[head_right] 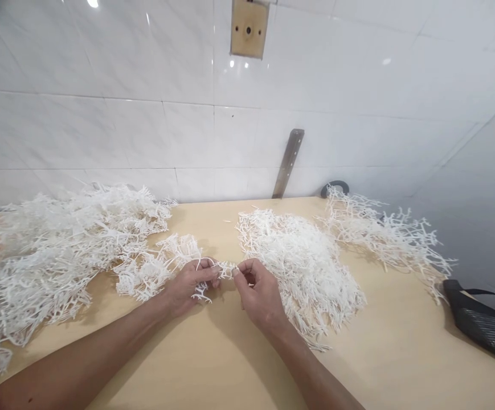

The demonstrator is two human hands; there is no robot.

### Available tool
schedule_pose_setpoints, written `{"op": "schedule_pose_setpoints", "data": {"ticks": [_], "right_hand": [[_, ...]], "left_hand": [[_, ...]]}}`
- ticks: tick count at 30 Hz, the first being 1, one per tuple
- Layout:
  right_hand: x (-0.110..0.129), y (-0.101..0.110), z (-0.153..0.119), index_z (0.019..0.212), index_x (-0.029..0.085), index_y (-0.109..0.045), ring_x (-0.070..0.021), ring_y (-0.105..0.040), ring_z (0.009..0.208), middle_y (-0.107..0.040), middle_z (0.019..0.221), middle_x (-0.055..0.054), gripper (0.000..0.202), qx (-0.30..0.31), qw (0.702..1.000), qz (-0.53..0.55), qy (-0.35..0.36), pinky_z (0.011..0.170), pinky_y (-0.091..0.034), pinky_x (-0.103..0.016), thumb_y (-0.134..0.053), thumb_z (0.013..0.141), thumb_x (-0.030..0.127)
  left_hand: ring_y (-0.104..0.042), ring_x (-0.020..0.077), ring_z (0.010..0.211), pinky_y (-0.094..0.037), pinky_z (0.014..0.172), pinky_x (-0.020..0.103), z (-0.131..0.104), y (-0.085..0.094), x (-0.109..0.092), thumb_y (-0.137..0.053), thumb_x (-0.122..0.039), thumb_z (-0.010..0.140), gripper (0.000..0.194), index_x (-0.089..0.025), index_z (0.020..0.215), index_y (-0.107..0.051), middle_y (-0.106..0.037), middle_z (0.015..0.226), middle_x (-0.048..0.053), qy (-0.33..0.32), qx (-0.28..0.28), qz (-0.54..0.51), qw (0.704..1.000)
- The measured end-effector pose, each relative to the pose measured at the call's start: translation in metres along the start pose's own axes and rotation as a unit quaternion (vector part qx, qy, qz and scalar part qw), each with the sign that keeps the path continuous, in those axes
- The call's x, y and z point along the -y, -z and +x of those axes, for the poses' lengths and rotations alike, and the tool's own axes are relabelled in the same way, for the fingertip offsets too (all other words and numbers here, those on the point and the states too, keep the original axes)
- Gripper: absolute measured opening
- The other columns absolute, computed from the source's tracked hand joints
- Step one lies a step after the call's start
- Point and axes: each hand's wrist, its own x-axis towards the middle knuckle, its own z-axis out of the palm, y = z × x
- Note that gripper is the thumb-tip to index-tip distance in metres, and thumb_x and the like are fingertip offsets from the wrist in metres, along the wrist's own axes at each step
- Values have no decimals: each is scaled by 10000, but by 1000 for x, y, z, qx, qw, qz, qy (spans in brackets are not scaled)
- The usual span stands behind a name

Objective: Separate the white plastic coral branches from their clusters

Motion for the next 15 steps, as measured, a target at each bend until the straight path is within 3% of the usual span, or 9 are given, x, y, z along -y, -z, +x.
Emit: {"op": "schedule_pose_setpoints", "data": {"ticks": [8,11,15], "right_hand": [[6,0,-5,850,198,-596,-122,-545,622,-596,765,-17,175,29,991,-63,112,478,-450,-208,-631,891,364],[6,0,-4,850,201,-593,-124,-527,615,-583,733,-10,171,47,993,-60,92,470,-439,-208,-639,887,361],[8,6,-2,865,200,-594,-119,-493,586,-557,749,-7,225,85,995,-25,52,449,-444,-218,-639,883,419]], "left_hand": [[-569,130,561,-436,564,246,-3,-6,-3,-796,-370,622,302,-143,637,-597,-626,594,36,-19,-46,6,999],[-563,125,570,-420,556,244,-3,-5,-2,-790,-426,654,342,-132,686,-619,-633,639,40,-30,-33,25,999],[-384,58,438,-279,462,218,-3,-3,-1,-771,-400,678,338,-156,634,-542,-493,526,-39,-39,-19,38,998]]}}
